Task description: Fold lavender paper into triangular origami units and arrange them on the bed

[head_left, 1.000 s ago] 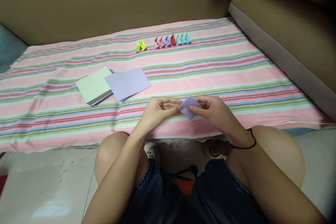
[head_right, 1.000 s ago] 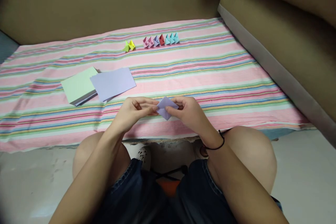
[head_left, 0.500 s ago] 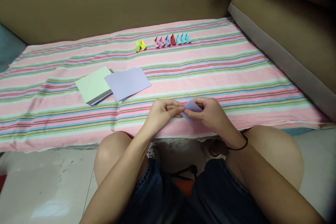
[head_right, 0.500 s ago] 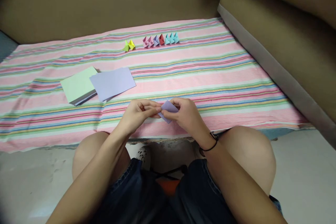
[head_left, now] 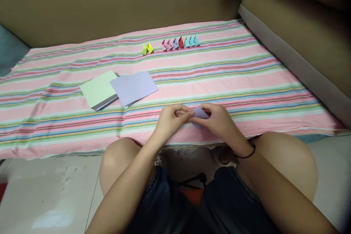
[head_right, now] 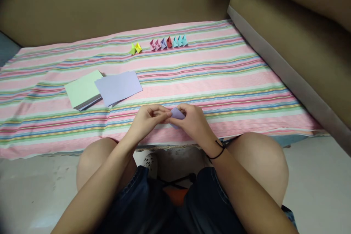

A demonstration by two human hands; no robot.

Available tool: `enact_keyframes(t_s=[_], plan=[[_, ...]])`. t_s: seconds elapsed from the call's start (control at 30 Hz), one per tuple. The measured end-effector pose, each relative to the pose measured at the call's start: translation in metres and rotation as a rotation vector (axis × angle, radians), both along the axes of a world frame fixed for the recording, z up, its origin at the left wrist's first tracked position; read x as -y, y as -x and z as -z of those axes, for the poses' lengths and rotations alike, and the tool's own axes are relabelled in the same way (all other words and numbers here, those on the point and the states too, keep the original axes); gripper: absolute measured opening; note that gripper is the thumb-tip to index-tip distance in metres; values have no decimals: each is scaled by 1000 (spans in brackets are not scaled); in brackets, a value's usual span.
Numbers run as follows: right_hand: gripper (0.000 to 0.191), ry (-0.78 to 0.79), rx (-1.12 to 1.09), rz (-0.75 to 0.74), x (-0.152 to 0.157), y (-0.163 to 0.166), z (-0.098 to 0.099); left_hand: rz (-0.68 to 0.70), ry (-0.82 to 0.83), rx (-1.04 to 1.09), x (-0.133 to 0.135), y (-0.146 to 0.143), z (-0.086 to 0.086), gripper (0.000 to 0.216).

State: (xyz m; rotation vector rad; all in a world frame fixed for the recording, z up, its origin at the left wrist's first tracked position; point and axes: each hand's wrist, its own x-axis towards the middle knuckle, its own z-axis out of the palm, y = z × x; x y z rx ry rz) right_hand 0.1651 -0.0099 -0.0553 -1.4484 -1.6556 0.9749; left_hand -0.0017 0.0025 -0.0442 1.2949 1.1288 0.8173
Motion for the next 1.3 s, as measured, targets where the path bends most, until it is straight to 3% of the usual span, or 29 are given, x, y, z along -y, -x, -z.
enact_keyframes(t_s=[0.13,0.27,0.4,0.53,0.67,0.77,0.87,1.0,1.17,1.3], plan=[[23,100,-328,-46,-3,-3,3,-67,-21,29,-3,4,0,22],[17,29,-389,-40,-2,-1,1,-101,-149,-17,-5,6,2,22],[13,-297,-133,27,4,7,-4,-230,-295,-115,-6,5,3,21],[20,-596,114,44,5,10,-1,-118,-67,219,-3,0,1,20],[25,-745,278,43,3,10,7,-108,66,453,-2,-4,2,21],[33,-750,323,-18,2,11,8,-135,46,406,-4,-2,4,23],[36,-660,239,-56,2,9,5,-163,30,336,-7,1,4,23],[32,-526,102,-54,0,-1,0,-168,-12,255,-9,6,1,21],[26,-537,90,-147,-3,-8,-3,-153,-78,184,-9,9,2,33],[22,-512,100,-176,-1,-8,-3,-91,-167,157,-9,8,0,15]])
